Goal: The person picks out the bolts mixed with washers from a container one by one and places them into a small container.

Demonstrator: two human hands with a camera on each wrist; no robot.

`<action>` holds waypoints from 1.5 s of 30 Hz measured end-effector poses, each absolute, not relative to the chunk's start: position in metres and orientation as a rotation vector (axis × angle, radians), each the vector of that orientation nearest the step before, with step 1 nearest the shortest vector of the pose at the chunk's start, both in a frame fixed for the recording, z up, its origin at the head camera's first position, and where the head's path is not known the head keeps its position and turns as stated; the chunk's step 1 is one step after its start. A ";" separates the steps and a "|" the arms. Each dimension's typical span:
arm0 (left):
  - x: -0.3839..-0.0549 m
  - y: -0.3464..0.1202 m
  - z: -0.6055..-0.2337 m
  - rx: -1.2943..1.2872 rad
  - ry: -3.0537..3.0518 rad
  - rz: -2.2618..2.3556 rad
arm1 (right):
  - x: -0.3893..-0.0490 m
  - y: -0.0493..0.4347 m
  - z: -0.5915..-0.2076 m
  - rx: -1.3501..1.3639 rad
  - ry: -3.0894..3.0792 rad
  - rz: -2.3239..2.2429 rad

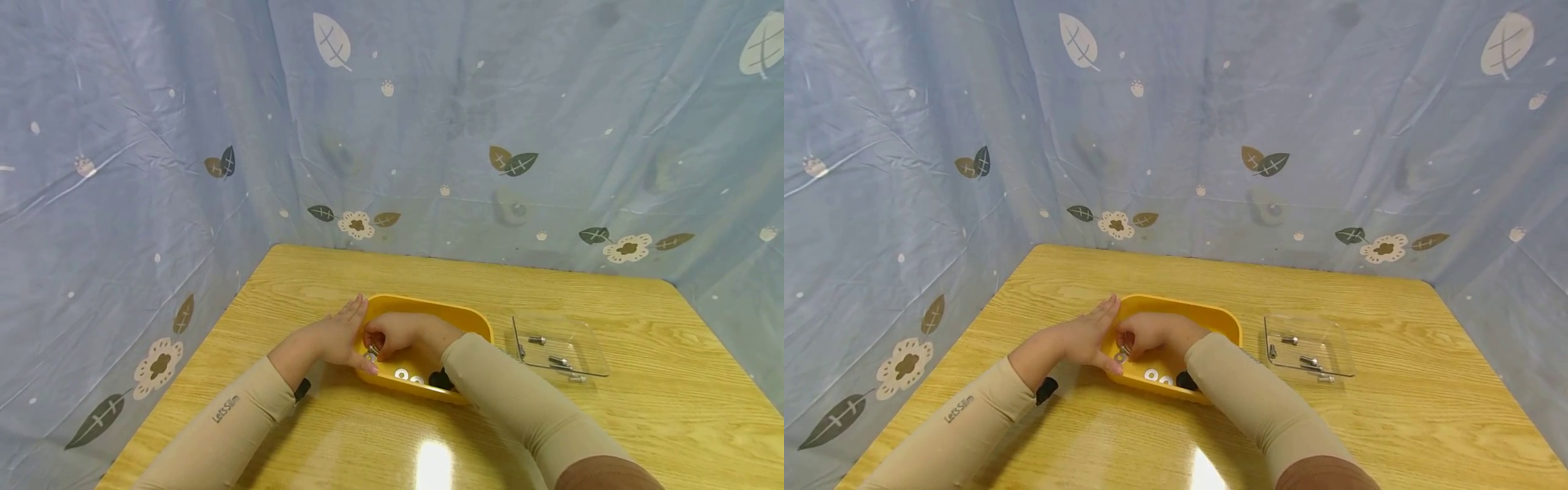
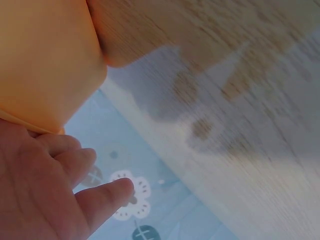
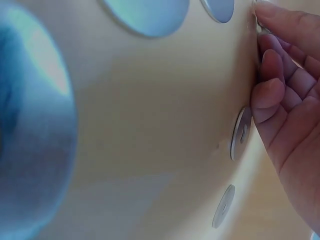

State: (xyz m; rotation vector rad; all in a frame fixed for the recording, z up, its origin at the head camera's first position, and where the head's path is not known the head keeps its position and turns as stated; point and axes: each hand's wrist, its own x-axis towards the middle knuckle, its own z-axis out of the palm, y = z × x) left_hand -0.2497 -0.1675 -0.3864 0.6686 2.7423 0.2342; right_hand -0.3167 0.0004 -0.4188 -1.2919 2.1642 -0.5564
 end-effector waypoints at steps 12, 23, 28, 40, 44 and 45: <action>-0.250 -0.167 -0.387 0.661 2.752 0.206 | -0.315 0.001 -0.417 -1.271 2.206 -0.536; -0.249 -0.167 -0.388 0.662 2.748 0.220 | -0.313 0.000 -0.417 -1.354 2.230 -0.491; -0.250 -0.167 -0.389 0.670 2.751 0.211 | -0.315 0.000 -0.416 -1.304 2.214 -0.499; -0.248 -0.167 -0.383 0.678 2.749 0.228 | -0.316 0.005 -0.395 -1.179 2.158 -0.404; -0.249 -0.167 -0.383 0.674 2.728 0.231 | -0.319 0.013 -0.386 -1.194 2.181 -0.453; -0.249 -0.167 -0.383 0.672 2.726 0.232 | -0.320 0.015 -0.383 -1.197 2.189 -0.481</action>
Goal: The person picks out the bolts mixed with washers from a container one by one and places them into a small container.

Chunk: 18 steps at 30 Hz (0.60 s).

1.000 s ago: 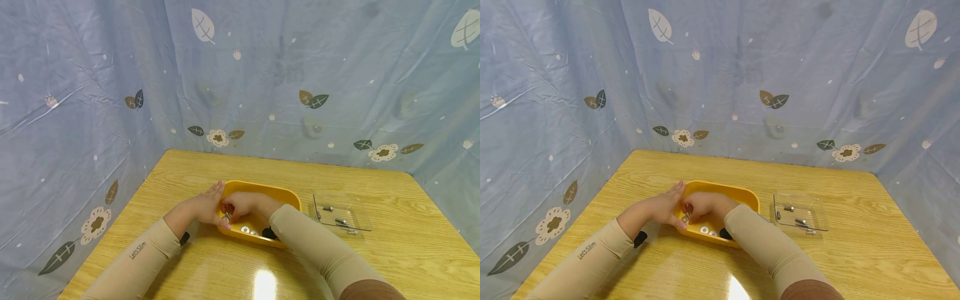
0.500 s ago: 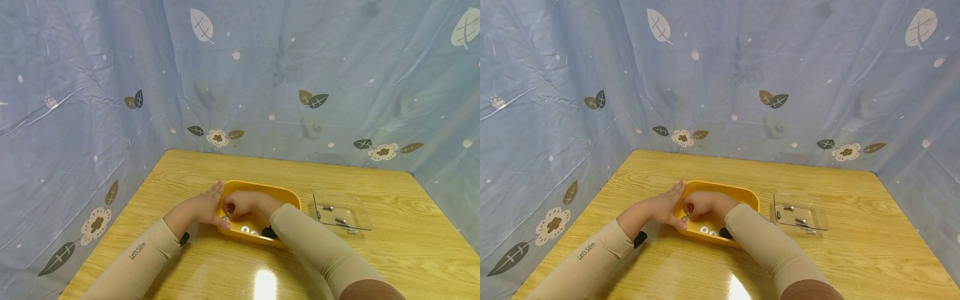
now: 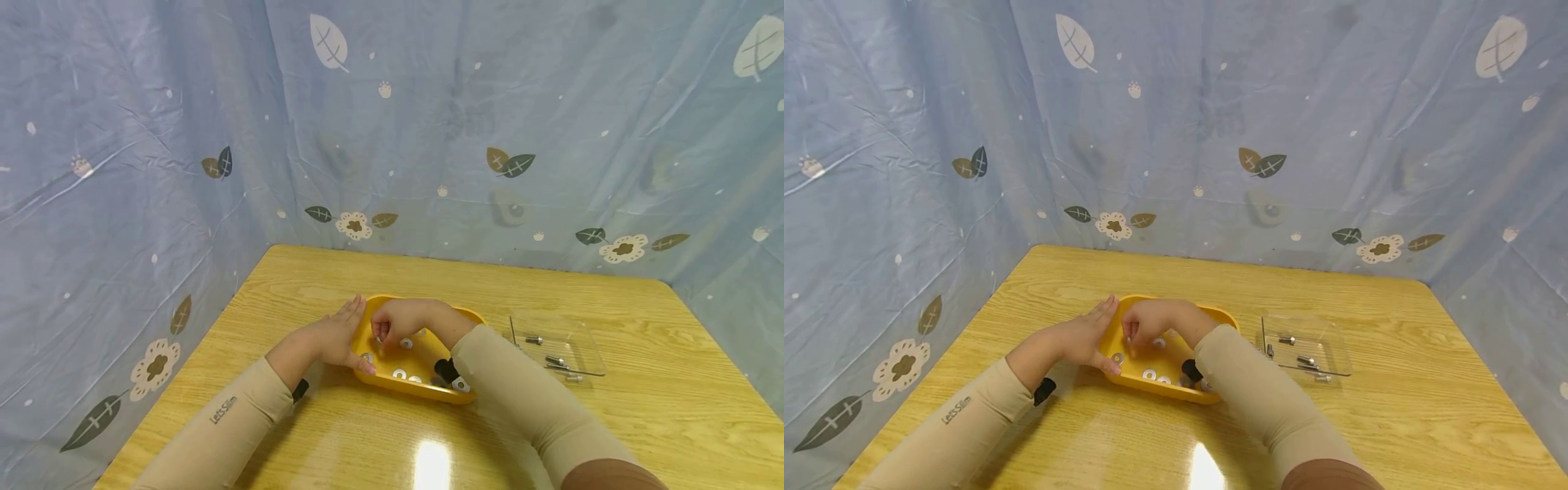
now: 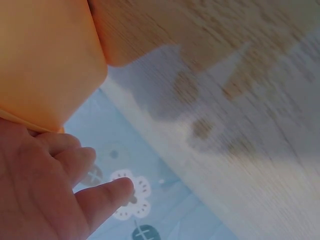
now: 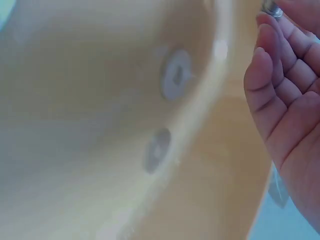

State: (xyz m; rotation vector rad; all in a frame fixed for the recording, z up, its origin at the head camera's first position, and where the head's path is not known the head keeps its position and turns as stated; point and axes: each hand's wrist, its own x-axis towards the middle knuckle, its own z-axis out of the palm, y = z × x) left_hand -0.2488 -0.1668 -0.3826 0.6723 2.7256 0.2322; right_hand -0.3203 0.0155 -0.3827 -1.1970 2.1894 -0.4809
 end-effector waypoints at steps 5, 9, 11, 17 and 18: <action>-0.249 -0.167 -0.384 0.667 2.733 0.224 | -0.324 0.031 -0.370 -1.200 2.226 -0.614; -0.249 -0.167 -0.386 0.661 2.739 0.224 | -0.325 0.045 -0.361 -1.224 2.242 -0.696; -0.249 -0.166 -0.387 0.655 2.739 0.229 | -0.324 0.051 -0.355 -1.229 2.229 -0.755; -0.249 -0.166 -0.388 0.653 2.739 0.241 | -0.324 0.075 -0.340 -1.211 2.169 -0.925; -0.249 -0.167 -0.388 0.655 2.739 0.238 | -0.324 0.080 -0.338 -1.206 2.167 -0.942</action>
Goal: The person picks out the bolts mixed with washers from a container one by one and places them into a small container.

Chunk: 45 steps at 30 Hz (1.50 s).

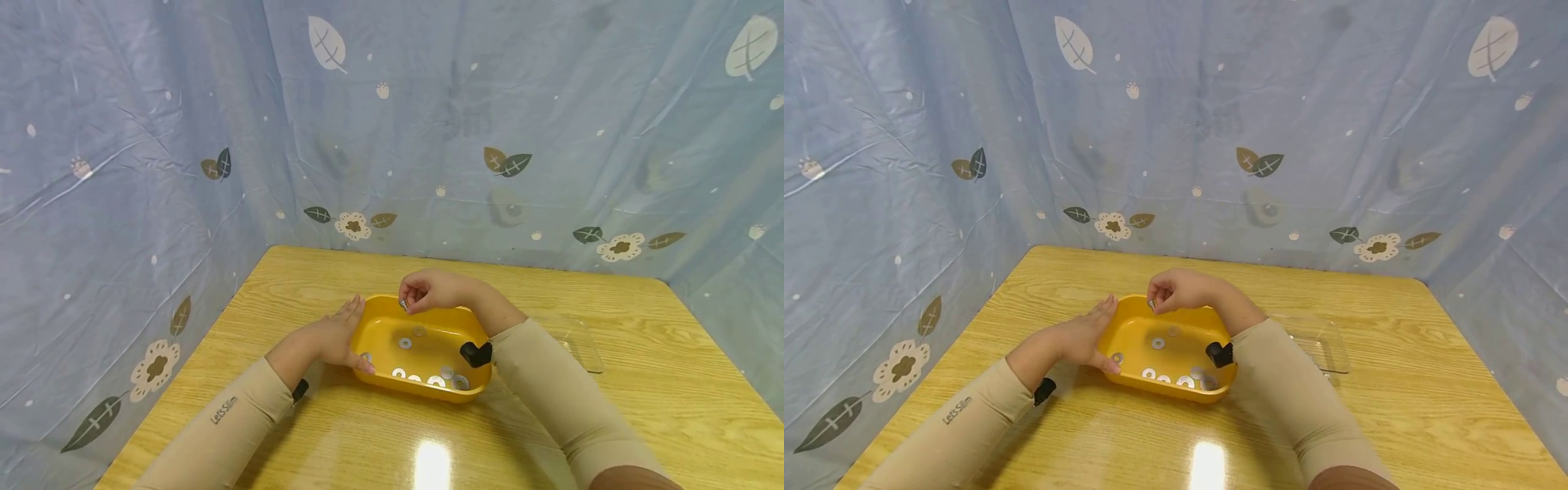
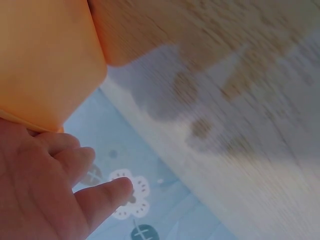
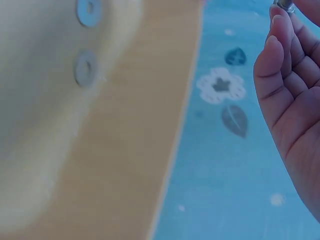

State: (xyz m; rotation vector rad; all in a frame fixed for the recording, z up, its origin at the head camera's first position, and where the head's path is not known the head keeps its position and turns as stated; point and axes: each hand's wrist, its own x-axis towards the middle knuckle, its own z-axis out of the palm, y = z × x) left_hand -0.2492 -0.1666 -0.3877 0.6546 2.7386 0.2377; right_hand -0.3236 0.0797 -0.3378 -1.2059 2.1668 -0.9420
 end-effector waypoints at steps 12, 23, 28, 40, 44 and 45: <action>-0.245 -0.164 -0.389 0.668 2.711 0.254 | -0.312 0.149 -0.309 -1.068 2.241 -1.122; -0.244 -0.161 -0.382 0.659 2.712 0.244 | -0.309 0.209 -0.294 -0.958 2.340 -1.147; -0.244 -0.159 -0.381 0.671 2.706 0.261 | -0.302 0.242 -0.292 -0.942 2.366 -1.204; -0.247 -0.166 -0.386 0.677 2.730 0.285 | -0.289 0.290 -0.289 -0.741 2.527 -1.133; -0.248 -0.168 -0.389 0.684 2.739 0.276 | -0.285 0.302 -0.292 -0.739 2.555 -1.115; -0.248 -0.168 -0.389 0.679 2.735 0.274 | -0.283 0.304 -0.293 -0.730 2.552 -1.117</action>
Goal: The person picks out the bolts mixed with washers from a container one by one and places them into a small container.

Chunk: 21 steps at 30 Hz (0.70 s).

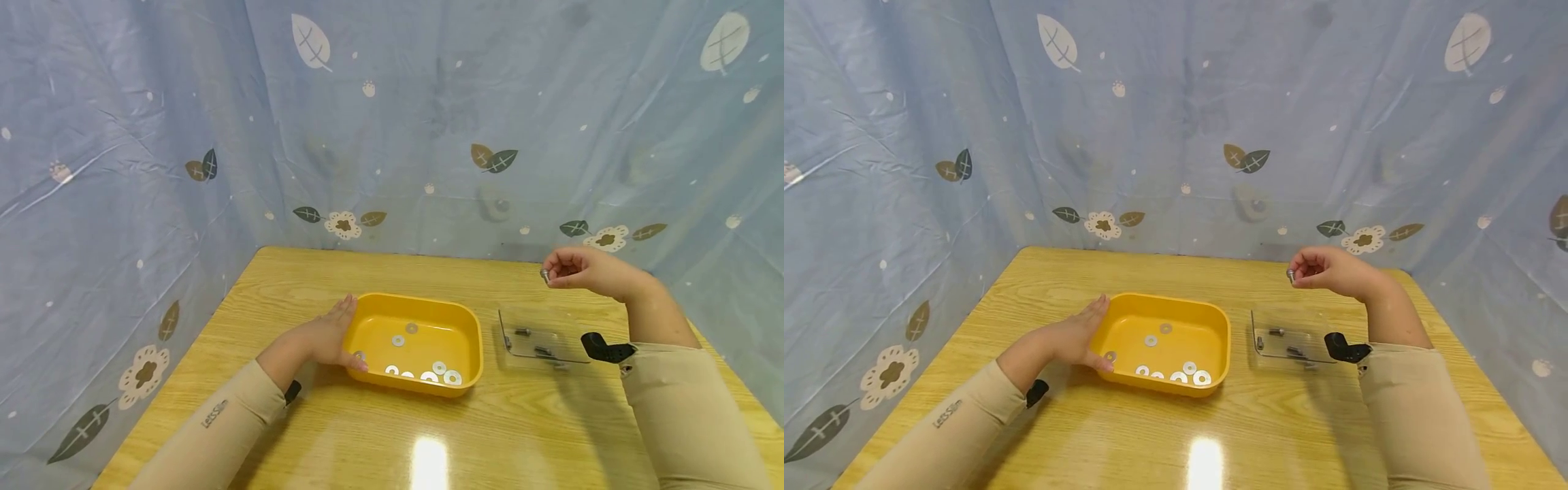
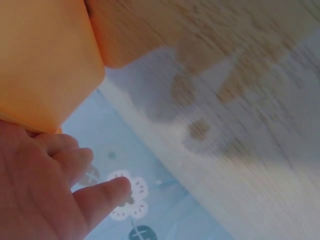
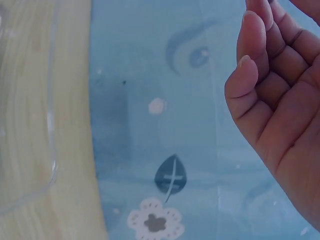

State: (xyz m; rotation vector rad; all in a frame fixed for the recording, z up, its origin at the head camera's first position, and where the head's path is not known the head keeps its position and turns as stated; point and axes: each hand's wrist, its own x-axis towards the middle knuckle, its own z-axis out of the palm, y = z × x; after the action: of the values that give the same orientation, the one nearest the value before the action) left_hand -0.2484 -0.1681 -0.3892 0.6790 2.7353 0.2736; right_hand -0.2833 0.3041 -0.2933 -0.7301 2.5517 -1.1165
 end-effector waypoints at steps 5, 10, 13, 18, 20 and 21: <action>-0.247 -0.168 -0.388 0.670 2.723 0.291 | -0.278 0.315 -0.304 -0.646 2.529 -1.141; -0.246 -0.168 -0.386 0.682 2.719 0.297 | -0.276 0.325 -0.316 -0.585 2.522 -1.144; -0.246 -0.168 -0.386 0.689 2.725 0.287 | -0.278 0.331 -0.325 -0.605 2.484 -1.169; -0.247 -0.168 -0.386 0.690 2.728 0.296 | -0.283 0.344 -0.341 -0.624 2.367 -1.250; -0.247 -0.168 -0.386 0.688 2.726 0.298 | -0.284 0.349 -0.347 -0.609 2.328 -1.272; -0.246 -0.168 -0.386 0.687 2.727 0.296 | -0.285 0.351 -0.350 -0.596 2.315 -1.278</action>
State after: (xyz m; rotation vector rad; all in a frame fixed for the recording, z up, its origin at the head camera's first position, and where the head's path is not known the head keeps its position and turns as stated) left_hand -0.2462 -0.1679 -0.3860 0.6875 2.7267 0.2963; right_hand -0.2849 0.3513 -0.3499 -0.5962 2.3154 -1.2778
